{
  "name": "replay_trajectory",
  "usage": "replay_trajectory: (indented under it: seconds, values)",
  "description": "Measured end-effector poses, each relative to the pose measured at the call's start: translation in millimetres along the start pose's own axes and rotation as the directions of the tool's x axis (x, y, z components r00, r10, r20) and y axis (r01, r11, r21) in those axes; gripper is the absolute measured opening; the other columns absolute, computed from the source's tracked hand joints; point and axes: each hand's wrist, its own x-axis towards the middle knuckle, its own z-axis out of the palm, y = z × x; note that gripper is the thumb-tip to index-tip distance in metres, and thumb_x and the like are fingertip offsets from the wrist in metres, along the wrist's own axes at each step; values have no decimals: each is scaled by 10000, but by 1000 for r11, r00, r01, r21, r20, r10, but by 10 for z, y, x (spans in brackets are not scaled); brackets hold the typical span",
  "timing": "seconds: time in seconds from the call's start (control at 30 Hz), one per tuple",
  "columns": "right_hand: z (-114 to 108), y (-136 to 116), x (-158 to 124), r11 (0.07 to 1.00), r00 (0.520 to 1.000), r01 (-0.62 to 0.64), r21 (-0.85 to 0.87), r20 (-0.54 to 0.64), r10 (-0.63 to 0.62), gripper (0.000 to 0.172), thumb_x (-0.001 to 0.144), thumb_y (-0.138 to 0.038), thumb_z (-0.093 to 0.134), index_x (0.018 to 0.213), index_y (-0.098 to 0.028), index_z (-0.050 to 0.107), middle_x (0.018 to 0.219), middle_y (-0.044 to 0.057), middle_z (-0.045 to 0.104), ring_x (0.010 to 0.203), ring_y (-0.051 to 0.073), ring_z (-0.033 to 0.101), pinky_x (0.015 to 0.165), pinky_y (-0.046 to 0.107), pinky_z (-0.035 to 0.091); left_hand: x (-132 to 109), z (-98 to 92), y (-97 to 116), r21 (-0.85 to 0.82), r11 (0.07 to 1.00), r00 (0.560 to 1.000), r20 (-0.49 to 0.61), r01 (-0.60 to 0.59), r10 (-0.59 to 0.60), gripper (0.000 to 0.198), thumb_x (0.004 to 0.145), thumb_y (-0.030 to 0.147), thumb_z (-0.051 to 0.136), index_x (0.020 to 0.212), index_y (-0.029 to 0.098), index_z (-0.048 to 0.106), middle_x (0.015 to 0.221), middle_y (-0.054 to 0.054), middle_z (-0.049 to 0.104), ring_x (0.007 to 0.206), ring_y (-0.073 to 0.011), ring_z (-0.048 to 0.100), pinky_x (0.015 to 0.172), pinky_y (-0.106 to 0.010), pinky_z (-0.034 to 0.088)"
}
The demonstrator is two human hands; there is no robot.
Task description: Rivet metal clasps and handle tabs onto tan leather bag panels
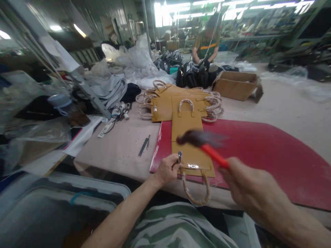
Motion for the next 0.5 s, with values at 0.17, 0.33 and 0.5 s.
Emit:
replay_trajectory:
  seconds: [0.17, 0.33, 0.5]
  values:
    - [138, 379, -46, 1000, 995, -13, -2, 103, 14, 350, 898, -575, 435, 716, -276, 451, 510, -3, 457, 433, 156, 349, 510, 329, 215, -5, -5, -7, 22, 1000, 1000, 6, -9, 9, 176, 863, 97, 560, 992, 204, 616, 952, -65, 697, 904, -212, 698, 849, -329, 575]
    - [304, 1091, -11, 936, 919, -351, 31, 201, 339, 338, 920, -484, 373, 677, -257, 434, 550, 12, 504, 500, 164, 472, 535, 303, 357, 15, -14, 9, 33, 999, 999, 33, -27, 26, 156, 886, 103, 544, 993, 197, 607, 971, -74, 700, 936, -211, 697, 858, -325, 576]
    - [475, 1361, 17, 913, 929, -363, -188, -2, 369, 199, 889, -318, 462, 860, -180, 602, 896, 143, 663, 782, 236, 599, 671, 336, 407, -20, -13, -30, 46, 998, 999, 34, -41, 39, 137, 914, 128, 546, 1014, 199, 609, 1003, -74, 709, 966, -207, 707, 877, -322, 581]
